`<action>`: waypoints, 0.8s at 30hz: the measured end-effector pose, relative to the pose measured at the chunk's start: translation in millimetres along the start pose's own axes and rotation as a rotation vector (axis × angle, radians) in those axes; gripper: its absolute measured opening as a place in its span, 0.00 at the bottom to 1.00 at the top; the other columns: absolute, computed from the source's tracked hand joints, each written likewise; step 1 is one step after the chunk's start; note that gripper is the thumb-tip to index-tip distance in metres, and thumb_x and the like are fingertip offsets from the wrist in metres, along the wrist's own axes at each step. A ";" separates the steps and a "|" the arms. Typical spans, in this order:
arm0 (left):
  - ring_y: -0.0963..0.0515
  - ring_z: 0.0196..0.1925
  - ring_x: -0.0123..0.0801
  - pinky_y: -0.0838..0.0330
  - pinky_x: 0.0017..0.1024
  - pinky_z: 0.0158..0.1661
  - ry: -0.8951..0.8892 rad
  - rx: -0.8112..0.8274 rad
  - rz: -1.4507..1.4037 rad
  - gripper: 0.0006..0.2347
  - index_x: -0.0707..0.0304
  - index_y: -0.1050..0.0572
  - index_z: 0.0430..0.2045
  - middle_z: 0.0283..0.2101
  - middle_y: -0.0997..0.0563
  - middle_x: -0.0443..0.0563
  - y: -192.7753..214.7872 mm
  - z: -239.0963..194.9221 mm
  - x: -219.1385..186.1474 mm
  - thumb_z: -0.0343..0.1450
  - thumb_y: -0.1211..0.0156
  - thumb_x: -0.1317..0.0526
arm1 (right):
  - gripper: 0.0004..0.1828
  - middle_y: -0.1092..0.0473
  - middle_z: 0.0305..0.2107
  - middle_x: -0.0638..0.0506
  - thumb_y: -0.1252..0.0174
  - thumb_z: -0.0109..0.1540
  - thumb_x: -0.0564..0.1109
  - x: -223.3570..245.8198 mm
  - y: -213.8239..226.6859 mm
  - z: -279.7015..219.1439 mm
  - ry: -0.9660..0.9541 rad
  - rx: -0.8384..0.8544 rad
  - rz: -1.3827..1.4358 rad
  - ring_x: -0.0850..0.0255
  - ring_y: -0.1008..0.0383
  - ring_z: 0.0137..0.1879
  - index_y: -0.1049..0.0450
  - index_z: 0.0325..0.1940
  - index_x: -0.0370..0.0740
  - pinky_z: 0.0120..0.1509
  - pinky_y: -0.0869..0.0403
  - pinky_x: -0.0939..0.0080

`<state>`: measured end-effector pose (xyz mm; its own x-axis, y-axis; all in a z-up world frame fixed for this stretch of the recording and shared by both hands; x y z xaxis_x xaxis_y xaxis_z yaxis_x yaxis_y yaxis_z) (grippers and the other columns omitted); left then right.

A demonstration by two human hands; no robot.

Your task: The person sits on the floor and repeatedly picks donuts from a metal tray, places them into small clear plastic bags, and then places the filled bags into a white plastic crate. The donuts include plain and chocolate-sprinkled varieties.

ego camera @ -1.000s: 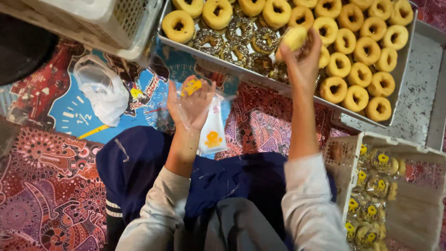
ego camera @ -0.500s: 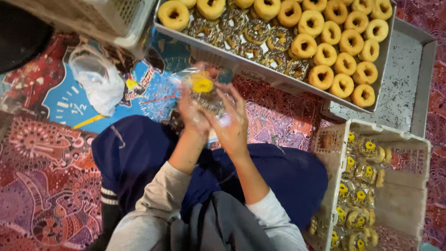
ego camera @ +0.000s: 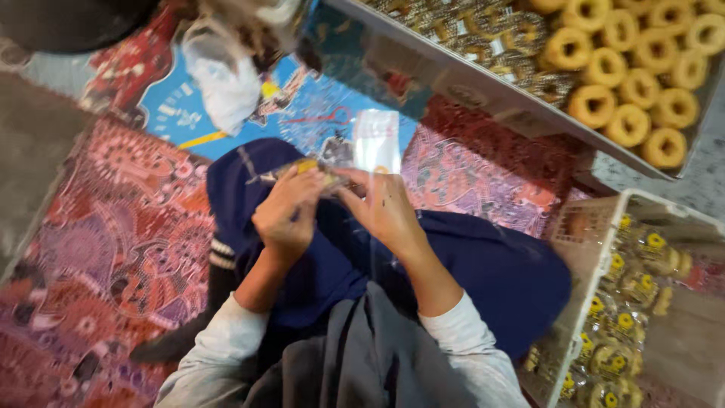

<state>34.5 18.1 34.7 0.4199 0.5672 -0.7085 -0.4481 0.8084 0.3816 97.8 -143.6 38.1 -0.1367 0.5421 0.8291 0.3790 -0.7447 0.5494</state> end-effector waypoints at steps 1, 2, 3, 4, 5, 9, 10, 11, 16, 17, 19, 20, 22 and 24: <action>0.15 0.50 0.43 0.24 0.39 0.59 0.225 -0.037 -0.081 0.05 0.68 0.20 0.43 0.44 0.15 0.57 12.1 -10.8 14.0 0.77 0.41 0.70 | 0.13 0.20 0.32 0.40 0.37 0.63 0.49 4.5 -9.3 -1.3 -0.076 0.072 -0.139 0.53 0.16 0.37 0.17 0.49 0.44 0.42 0.23 0.58; 0.16 0.45 0.39 0.23 0.35 0.52 0.448 -0.079 -0.166 0.05 0.70 0.19 0.42 0.42 0.15 0.57 21.2 -23.9 27.4 0.77 0.42 0.70 | 0.11 0.21 0.34 0.41 0.40 0.66 0.46 23.7 -11.9 -4.2 0.073 0.003 -0.036 0.53 0.17 0.39 0.18 0.49 0.42 0.43 0.23 0.58; 0.17 0.40 0.35 0.22 0.31 0.46 0.670 -0.123 -0.254 0.06 0.72 0.19 0.41 0.39 0.15 0.57 29.3 -39.3 39.9 0.78 0.42 0.69 | 0.10 0.21 0.37 0.42 0.43 0.68 0.44 42.0 -13.9 -8.9 0.221 -0.063 0.070 0.54 0.17 0.41 0.20 0.49 0.39 0.43 0.22 0.58; 0.16 0.41 0.33 0.22 0.29 0.47 0.682 -0.146 -0.354 0.06 0.73 0.20 0.41 0.40 0.14 0.56 34.1 -44.8 44.8 0.78 0.43 0.69 | 0.09 0.21 0.39 0.43 0.45 0.71 0.42 58.3 -14.3 -13.9 0.370 -0.132 0.175 0.54 0.17 0.43 0.21 0.49 0.37 0.44 0.21 0.58; 0.16 0.42 0.30 0.22 0.28 0.48 0.693 -0.170 -0.454 0.06 0.74 0.20 0.41 0.40 0.14 0.55 38.1 -49.1 49.7 0.78 0.44 0.68 | 0.08 0.22 0.35 0.44 0.42 0.70 0.44 67.2 -27.8 -14.9 0.383 -0.045 0.037 0.53 0.18 0.39 0.20 0.45 0.38 0.41 0.23 0.55; 0.14 0.43 0.27 0.20 0.24 0.47 0.758 -0.233 -0.621 0.07 0.75 0.22 0.41 0.41 0.15 0.54 39.1 -58.0 61.4 0.76 0.44 0.68 | 0.04 0.24 0.26 0.46 0.33 0.64 0.44 75.5 -48.5 -8.7 0.447 -0.008 -0.194 0.50 0.22 0.31 0.17 0.40 0.43 0.36 0.25 0.51; 0.17 0.41 0.27 0.23 0.24 0.44 0.741 -0.219 -0.547 0.07 0.76 0.21 0.44 0.40 0.15 0.55 39.0 -58.5 59.9 0.77 0.43 0.69 | 0.06 0.25 0.25 0.46 0.32 0.62 0.44 72.1 -46.7 -9.9 0.464 -0.061 -0.165 0.51 0.23 0.30 0.16 0.42 0.43 0.36 0.25 0.52; 0.20 0.39 0.26 0.26 0.23 0.41 0.723 -0.206 -0.473 0.08 0.77 0.20 0.46 0.40 0.16 0.55 38.2 -58.7 57.8 0.77 0.42 0.69 | 0.09 0.24 0.33 0.45 0.34 0.62 0.41 73.0 -46.5 -12.6 0.570 -0.102 -0.159 0.50 0.22 0.38 0.19 0.47 0.41 0.43 0.24 0.53; 0.16 0.44 0.32 0.22 0.25 0.47 0.435 -0.146 -0.213 0.08 0.76 0.21 0.45 0.44 0.15 0.56 41.0 -42.6 31.1 0.77 0.45 0.71 | 0.20 0.24 0.45 0.46 0.39 0.63 0.34 72.4 -48.6 -3.6 0.687 -0.105 -0.062 0.50 0.22 0.51 0.25 0.60 0.38 0.54 0.23 0.54; 0.14 0.43 0.32 0.21 0.25 0.45 0.367 -0.100 -0.083 0.07 0.75 0.20 0.43 0.43 0.15 0.56 40.5 -38.3 24.2 0.76 0.43 0.71 | 0.18 0.23 0.46 0.46 0.39 0.63 0.35 70.2 -43.7 3.3 0.628 -0.122 -0.052 0.49 0.22 0.51 0.25 0.58 0.39 0.54 0.23 0.54; 0.13 0.42 0.32 0.20 0.25 0.44 0.344 -0.085 -0.006 0.06 0.74 0.19 0.40 0.42 0.14 0.57 43.3 -34.0 16.5 0.75 0.42 0.71 | 0.12 0.22 0.48 0.45 0.39 0.65 0.35 62.1 -30.1 22.2 0.511 -0.158 -0.032 0.48 0.22 0.51 0.25 0.53 0.42 0.55 0.23 0.54; 0.13 0.42 0.31 0.20 0.24 0.45 0.390 -0.121 -0.057 0.06 0.74 0.19 0.40 0.43 0.14 0.57 43.2 -34.6 13.4 0.75 0.43 0.72 | 0.16 0.22 0.44 0.44 0.41 0.64 0.38 38.9 -20.6 38.6 0.201 -0.141 -0.042 0.52 0.20 0.47 0.24 0.57 0.43 0.51 0.23 0.56; 0.13 0.45 0.31 0.19 0.27 0.48 0.495 -0.274 -0.255 0.07 0.74 0.20 0.42 0.45 0.14 0.58 46.1 -33.0 12.5 0.76 0.45 0.72 | 0.17 0.22 0.41 0.45 0.42 0.65 0.42 5.3 -16.6 47.4 -0.122 -0.028 -0.012 0.58 0.19 0.46 0.23 0.59 0.43 0.51 0.24 0.58; 0.14 0.48 0.34 0.19 0.31 0.54 0.619 -0.496 -0.550 0.08 0.73 0.21 0.46 0.47 0.16 0.60 46.1 -35.8 21.7 0.77 0.47 0.71 | 0.14 0.21 0.46 0.49 0.41 0.68 0.46 -21.7 -36.3 34.0 -0.159 0.151 0.070 0.62 0.21 0.53 0.21 0.56 0.41 0.59 0.25 0.61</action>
<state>-5.4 62.0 15.7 0.2443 -0.1693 -0.9548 -0.6548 0.6974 -0.2912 118.1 -115.0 -3.3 0.0363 0.5547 0.8313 0.5172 -0.7222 0.4593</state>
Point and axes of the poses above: each hand's wrist, its own z-axis towards the middle knuckle, its own y-axis out of the back of the hand, x = y × z, the point moved 6 cm from there along z, towards the middle knuckle
